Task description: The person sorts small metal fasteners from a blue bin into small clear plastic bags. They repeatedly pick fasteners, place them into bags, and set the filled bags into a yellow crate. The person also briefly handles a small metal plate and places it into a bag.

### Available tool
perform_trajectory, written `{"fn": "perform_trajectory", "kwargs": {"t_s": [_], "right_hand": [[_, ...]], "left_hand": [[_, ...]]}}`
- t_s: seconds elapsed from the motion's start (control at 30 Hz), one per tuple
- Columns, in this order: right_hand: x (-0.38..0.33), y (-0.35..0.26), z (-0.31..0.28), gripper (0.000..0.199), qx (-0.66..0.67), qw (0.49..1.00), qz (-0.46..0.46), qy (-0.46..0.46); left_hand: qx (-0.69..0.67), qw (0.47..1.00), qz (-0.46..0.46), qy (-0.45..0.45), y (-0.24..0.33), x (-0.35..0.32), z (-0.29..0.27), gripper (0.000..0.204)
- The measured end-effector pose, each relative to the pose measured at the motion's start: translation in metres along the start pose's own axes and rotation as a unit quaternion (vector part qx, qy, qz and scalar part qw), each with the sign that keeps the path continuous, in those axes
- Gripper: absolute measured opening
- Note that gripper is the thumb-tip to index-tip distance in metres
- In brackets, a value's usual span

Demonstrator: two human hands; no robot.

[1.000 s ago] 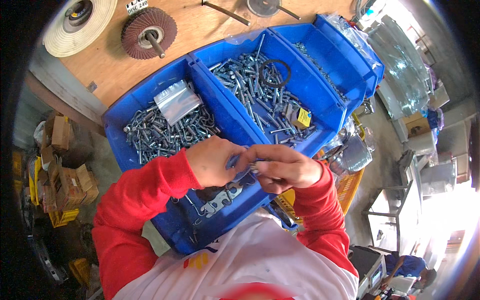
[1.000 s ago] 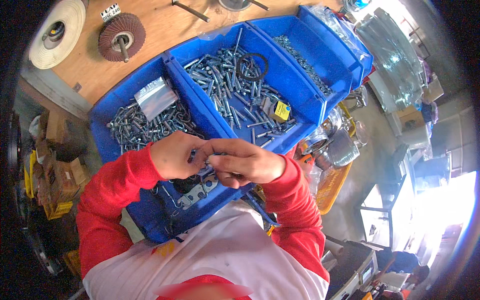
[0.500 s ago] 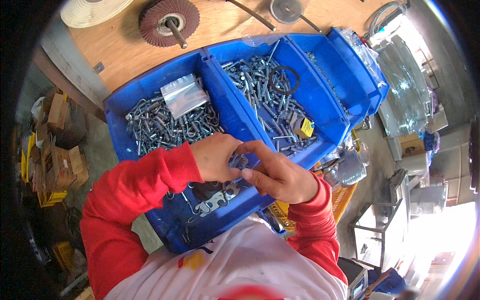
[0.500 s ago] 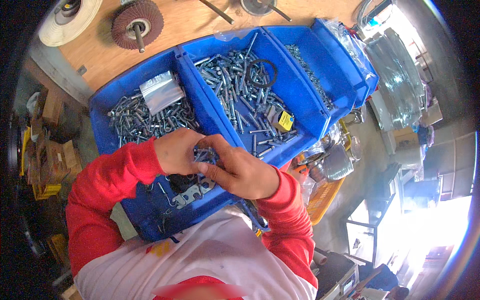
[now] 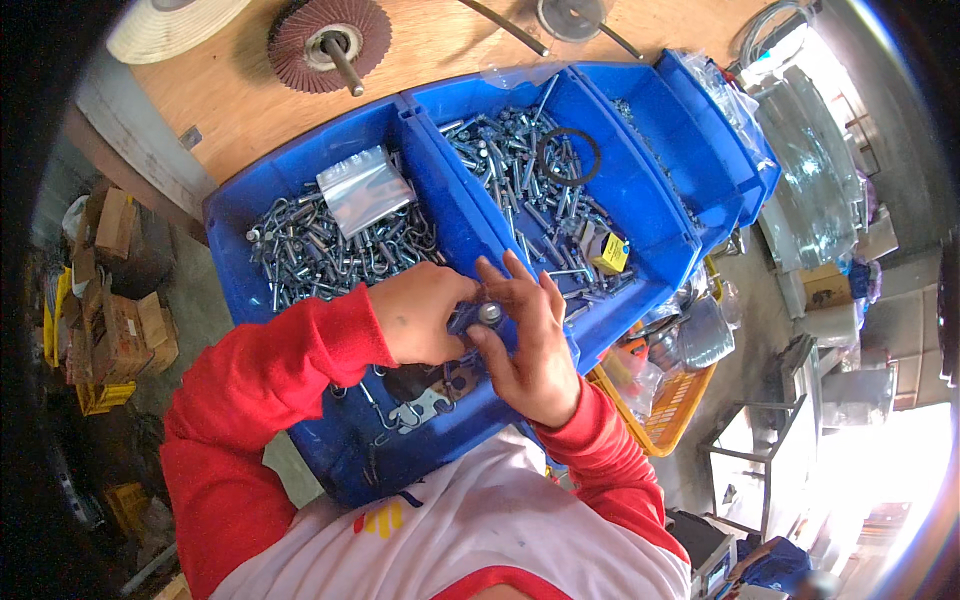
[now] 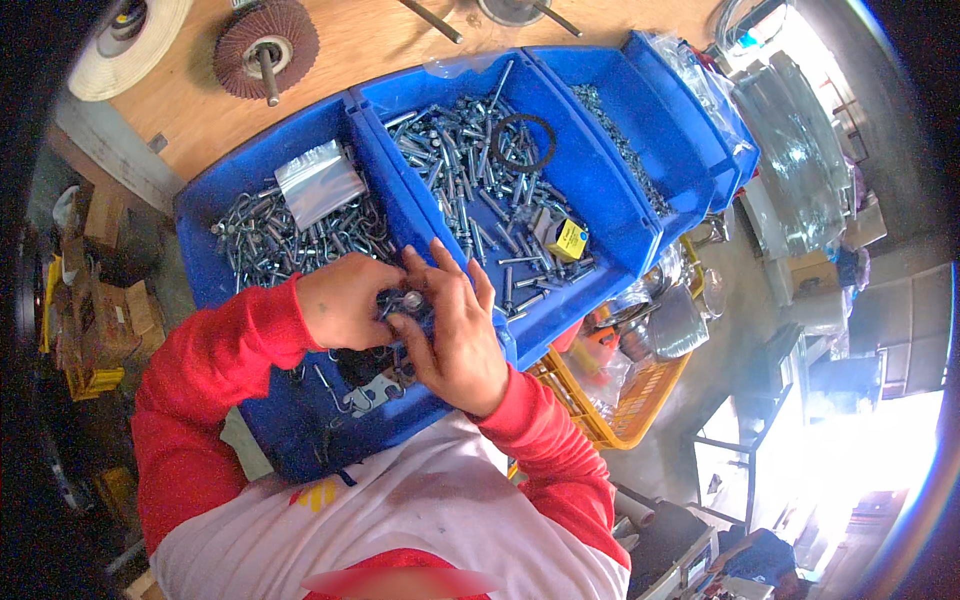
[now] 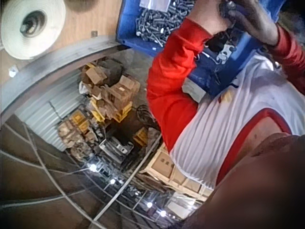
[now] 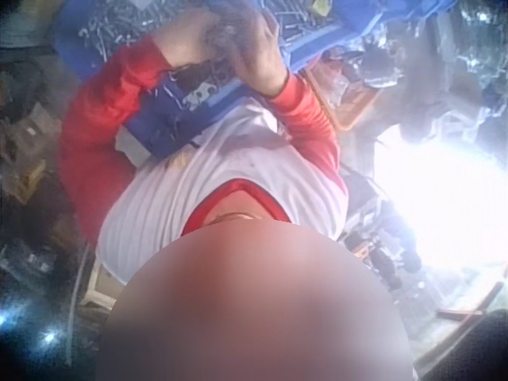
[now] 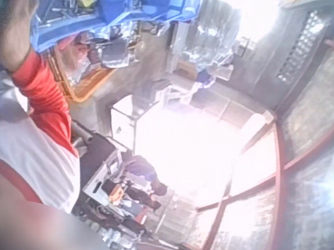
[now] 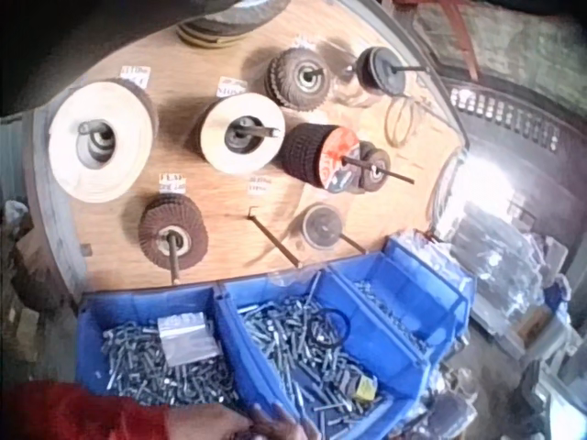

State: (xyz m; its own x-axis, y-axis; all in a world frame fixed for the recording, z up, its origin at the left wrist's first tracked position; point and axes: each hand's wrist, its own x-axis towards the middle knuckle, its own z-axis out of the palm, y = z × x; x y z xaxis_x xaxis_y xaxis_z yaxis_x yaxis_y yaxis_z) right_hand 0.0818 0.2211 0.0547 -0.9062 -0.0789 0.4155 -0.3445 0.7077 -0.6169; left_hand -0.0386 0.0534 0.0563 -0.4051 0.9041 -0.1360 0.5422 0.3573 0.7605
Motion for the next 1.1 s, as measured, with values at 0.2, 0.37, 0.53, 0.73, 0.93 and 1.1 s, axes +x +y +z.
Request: {"fn": "perform_trajectory", "kwargs": {"t_s": [0.2,0.37,0.53,0.73,0.93,1.1], "right_hand": [[-0.005,0.055,-0.072,0.016,0.112,0.963,0.059,0.237],[-0.010,0.210,-0.178,0.023,0.206,0.863,0.176,0.426],[-0.014,0.368,-0.227,0.029,-0.039,0.925,0.251,0.283],[0.015,0.408,-0.175,0.045,-0.230,0.949,0.150,-0.155],[0.008,0.384,-0.174,0.042,-0.272,0.924,0.077,-0.258],[0.012,0.376,-0.169,0.047,-0.272,0.919,0.134,-0.252]], "left_hand": [[0.008,0.999,-0.021,0.035,0.004,-0.006,-0.006,0.052],[-0.033,0.985,-0.168,-0.011,0.008,-0.004,-0.018,0.052],[-0.070,0.980,-0.181,0.051,0.010,-0.006,-0.001,0.052],[-0.118,0.955,-0.253,0.104,0.008,-0.013,0.017,0.048],[-0.111,0.936,-0.288,0.168,-0.023,-0.017,0.020,0.041],[-0.190,0.933,-0.285,0.115,-0.029,-0.025,0.016,0.055]]}}
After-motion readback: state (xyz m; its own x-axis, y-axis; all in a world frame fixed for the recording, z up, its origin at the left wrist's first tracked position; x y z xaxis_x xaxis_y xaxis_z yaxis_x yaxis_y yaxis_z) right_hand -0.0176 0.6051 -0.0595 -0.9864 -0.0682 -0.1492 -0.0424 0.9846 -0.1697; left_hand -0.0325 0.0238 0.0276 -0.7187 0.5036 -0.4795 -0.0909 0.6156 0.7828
